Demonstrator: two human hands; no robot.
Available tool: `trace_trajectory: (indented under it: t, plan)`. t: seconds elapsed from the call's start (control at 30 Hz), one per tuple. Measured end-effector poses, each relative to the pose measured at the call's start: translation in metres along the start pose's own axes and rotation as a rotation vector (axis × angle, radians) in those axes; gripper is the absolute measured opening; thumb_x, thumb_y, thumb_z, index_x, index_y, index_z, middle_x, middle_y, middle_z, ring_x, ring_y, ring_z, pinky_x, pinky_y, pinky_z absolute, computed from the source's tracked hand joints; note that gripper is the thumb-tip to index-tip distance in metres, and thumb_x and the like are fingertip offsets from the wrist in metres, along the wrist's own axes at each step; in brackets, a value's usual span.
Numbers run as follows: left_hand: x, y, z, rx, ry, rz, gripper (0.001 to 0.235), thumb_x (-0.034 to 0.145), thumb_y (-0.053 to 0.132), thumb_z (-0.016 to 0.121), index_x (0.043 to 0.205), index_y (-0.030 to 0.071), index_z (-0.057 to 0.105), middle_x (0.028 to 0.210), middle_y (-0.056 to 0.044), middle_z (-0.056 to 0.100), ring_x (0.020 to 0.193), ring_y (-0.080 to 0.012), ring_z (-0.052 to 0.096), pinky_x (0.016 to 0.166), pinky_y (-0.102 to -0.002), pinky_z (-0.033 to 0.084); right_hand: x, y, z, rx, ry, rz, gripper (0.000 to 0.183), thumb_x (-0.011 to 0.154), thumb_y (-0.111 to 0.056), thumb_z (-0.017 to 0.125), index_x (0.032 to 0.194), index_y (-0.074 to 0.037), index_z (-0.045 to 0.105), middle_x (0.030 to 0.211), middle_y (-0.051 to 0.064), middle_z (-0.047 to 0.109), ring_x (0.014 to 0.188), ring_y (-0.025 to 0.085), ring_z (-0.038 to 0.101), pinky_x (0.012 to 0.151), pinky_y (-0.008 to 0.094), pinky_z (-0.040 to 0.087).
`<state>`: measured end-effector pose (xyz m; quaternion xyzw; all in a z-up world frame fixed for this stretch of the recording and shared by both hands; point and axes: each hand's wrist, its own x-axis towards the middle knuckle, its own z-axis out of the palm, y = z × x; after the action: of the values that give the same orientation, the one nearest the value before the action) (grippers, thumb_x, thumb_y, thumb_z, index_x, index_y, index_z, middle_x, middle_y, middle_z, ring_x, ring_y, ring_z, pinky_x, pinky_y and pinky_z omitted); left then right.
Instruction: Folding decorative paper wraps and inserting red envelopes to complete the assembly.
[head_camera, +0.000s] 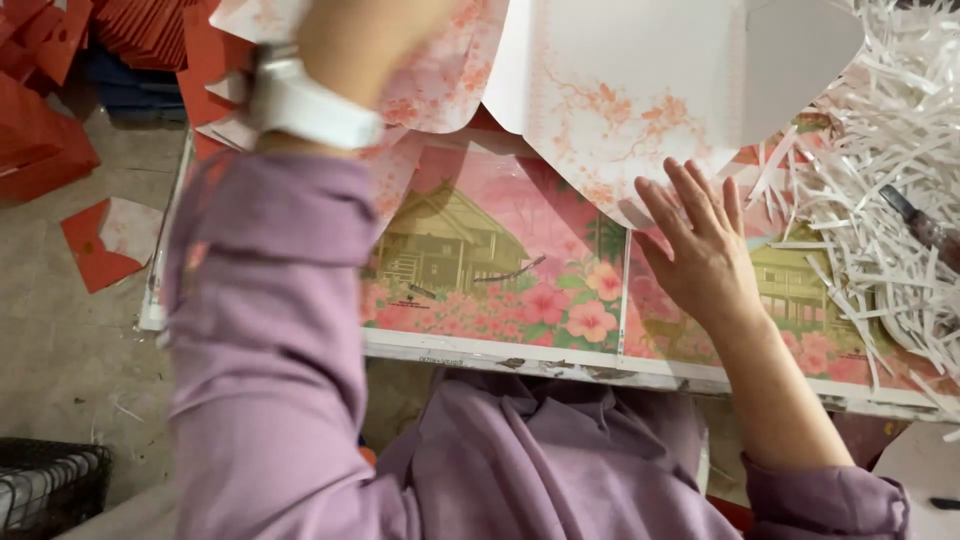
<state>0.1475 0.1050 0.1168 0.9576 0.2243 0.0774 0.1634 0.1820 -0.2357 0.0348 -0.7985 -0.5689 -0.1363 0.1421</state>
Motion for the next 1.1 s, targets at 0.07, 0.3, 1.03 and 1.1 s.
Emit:
trace_trajectory:
  t: [0.07,0.3,1.03,1.1]
  plan:
    - [0.000,0.012,0.003,-0.120,-0.082,-0.036,0.034,0.093,0.033,0.052,0.066,0.017,0.041,0.058,-0.004,0.044,0.052,-0.0217,0.038,0.050,-0.045,0.028,0.004,-0.006,-0.001,0.049,-0.014,0.043,0.055,0.090,-0.012,0.067,0.141,-0.009,0.044,0.149,0.019,0.038,0.139,0.036,0.034,0.111,0.066,0.023]
    - [-0.025,0.019,0.019,0.529,-0.265,0.051,0.059,0.088,0.022,0.039,0.146,0.026,0.029,0.157,-0.002,0.001,0.138,-0.0351,0.027,0.102,-0.076,0.007,0.007,-0.006,0.004,-0.016,0.002,0.002,0.053,0.092,-0.010,0.063,0.141,-0.014,0.043,0.145,0.018,0.044,0.135,0.033,0.041,0.109,0.060,0.031]
    - [-0.079,0.018,-0.027,0.234,0.066,0.459,0.034,0.084,0.002,0.057,0.117,0.006,0.064,0.137,-0.016,0.053,0.131,-0.0394,0.038,0.104,-0.062,0.023,0.012,0.027,-0.051,-0.082,0.027,-0.186,0.038,0.088,0.013,0.059,0.115,-0.013,0.066,0.116,0.010,0.068,0.106,0.028,0.068,0.087,0.037,0.058]
    - [-0.054,0.050,-0.012,0.087,0.183,0.580,0.027,0.091,0.002,0.059,0.117,-0.003,0.062,0.130,-0.017,0.057,0.125,-0.0340,0.045,0.104,-0.053,0.035,0.016,0.023,-0.050,-0.101,0.043,-0.189,0.032,0.089,0.010,0.062,0.111,-0.013,0.067,0.113,0.007,0.069,0.103,0.026,0.069,0.085,0.035,0.058]
